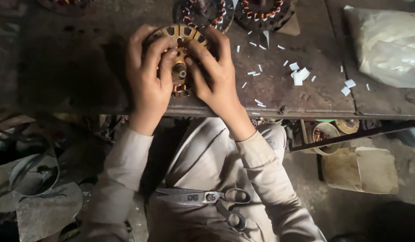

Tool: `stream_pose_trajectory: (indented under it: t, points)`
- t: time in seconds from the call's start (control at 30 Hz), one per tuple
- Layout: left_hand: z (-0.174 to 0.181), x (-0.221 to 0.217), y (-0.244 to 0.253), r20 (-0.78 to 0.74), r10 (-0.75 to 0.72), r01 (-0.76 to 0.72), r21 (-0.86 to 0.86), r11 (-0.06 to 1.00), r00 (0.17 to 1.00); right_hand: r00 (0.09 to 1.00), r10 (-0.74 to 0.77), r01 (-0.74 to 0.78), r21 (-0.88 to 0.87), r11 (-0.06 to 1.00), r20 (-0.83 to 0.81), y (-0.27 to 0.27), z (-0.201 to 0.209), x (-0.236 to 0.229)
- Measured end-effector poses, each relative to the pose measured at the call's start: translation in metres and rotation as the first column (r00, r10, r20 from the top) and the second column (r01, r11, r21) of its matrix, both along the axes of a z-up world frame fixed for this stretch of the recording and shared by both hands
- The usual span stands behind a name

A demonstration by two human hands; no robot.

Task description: The person cuts small white paper pieces with scissors and inserts them into the slots of a circular copper-wound stator core. They repeat this process for multiple cores, placing finished units on the table.

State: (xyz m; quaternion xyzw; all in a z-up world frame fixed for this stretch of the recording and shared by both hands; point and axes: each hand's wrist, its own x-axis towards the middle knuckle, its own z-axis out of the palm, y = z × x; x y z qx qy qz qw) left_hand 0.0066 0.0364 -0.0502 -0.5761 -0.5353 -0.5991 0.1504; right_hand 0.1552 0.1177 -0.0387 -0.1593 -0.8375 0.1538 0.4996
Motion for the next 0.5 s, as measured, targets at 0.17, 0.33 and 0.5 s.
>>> stream_pose_trajectory:
  t: [0.17,0.33,0.5]
  points:
    - [0.017,-0.008,-0.011,-0.137,0.044,-0.049,-0.035,0.998,0.990,0.998,0.003,-0.003,0.015,1.000,-0.066,0.000,0.001,-0.001]
    - [0.039,-0.023,-0.021,-0.264,0.003,-0.036,-0.120,0.992,0.965,0.990,0.049,-0.073,-0.182,0.981,-0.130,0.001,-0.001,0.000]
    - [0.062,-0.052,0.008,0.320,-0.504,0.587,-0.272,0.762,0.802,0.983,0.049,-0.064,-0.083,0.995,-0.178,0.004,-0.002,-0.001]
